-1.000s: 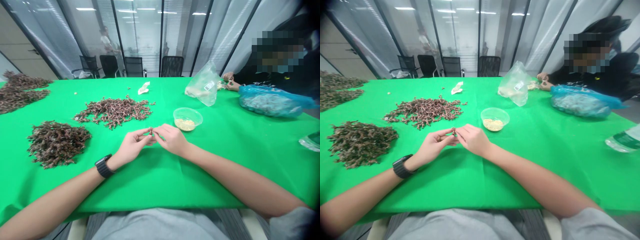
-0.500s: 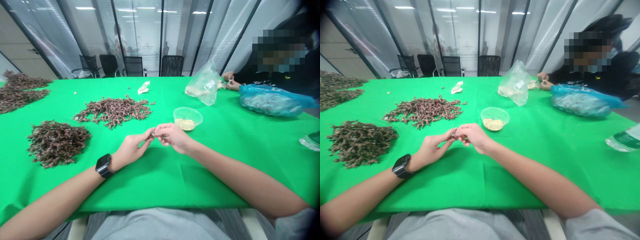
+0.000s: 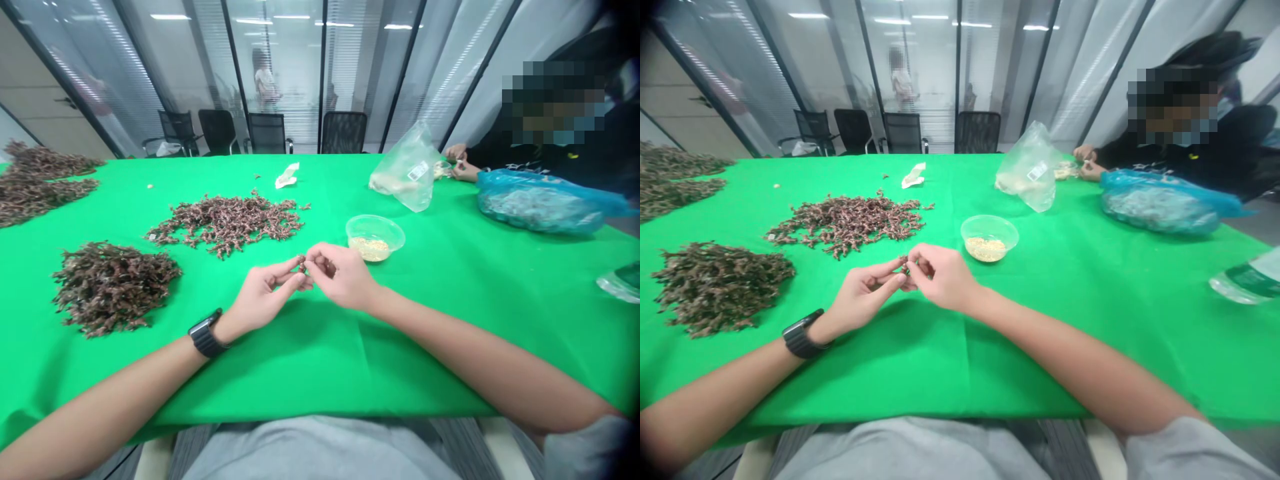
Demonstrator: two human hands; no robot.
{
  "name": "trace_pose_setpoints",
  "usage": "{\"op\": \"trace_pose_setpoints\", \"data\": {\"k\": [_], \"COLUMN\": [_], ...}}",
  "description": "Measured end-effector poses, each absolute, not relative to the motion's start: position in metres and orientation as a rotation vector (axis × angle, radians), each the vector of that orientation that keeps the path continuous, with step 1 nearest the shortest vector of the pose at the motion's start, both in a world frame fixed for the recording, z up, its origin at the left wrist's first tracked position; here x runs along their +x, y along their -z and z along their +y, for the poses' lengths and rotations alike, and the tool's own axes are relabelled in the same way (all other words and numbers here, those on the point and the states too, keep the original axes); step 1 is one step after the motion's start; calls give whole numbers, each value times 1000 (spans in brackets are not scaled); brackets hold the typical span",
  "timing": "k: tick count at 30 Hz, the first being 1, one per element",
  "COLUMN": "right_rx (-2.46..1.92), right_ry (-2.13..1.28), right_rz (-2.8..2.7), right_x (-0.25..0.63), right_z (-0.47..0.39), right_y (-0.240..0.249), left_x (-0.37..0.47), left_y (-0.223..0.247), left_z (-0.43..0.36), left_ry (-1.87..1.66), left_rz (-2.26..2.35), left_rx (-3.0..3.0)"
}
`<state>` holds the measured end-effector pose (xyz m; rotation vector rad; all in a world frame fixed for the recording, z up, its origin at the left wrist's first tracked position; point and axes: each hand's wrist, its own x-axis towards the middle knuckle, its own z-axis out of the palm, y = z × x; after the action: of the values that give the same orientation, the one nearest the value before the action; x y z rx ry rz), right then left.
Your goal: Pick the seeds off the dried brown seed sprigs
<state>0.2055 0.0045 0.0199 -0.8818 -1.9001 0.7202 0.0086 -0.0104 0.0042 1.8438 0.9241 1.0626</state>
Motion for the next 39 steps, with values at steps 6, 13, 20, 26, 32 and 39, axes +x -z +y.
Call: {"op": "trace_pose_setpoints", "data": {"k": [6, 13, 20, 26, 32, 39], "right_rx": [-1009, -1046, -866, -1018, -1020, -1041], "right_ry": [-1891, -1024, -285, -905, -2002, -887], "right_rz": [-1220, -1648, -2093, -1806, -1171, -1813], "right_x": [198, 203, 208, 199, 197, 203], "right_z": [-3, 3, 4, -3, -3, 10], "right_y": [-45, -30, -15, -24, -41, -16], "left_x": [0, 6, 8, 2, -9, 5], "left_y": [-6, -6, 0, 2, -2, -8], "left_z": [-8, -11, -9, -7, 4, -4], "left_ry": [-1159, -1126, -1096, -1129, -1150, -978], "left_rz": [993, 923, 830, 920, 784, 889], "left_rx": [2361, 1841, 1633, 2088, 2732, 1730]}}
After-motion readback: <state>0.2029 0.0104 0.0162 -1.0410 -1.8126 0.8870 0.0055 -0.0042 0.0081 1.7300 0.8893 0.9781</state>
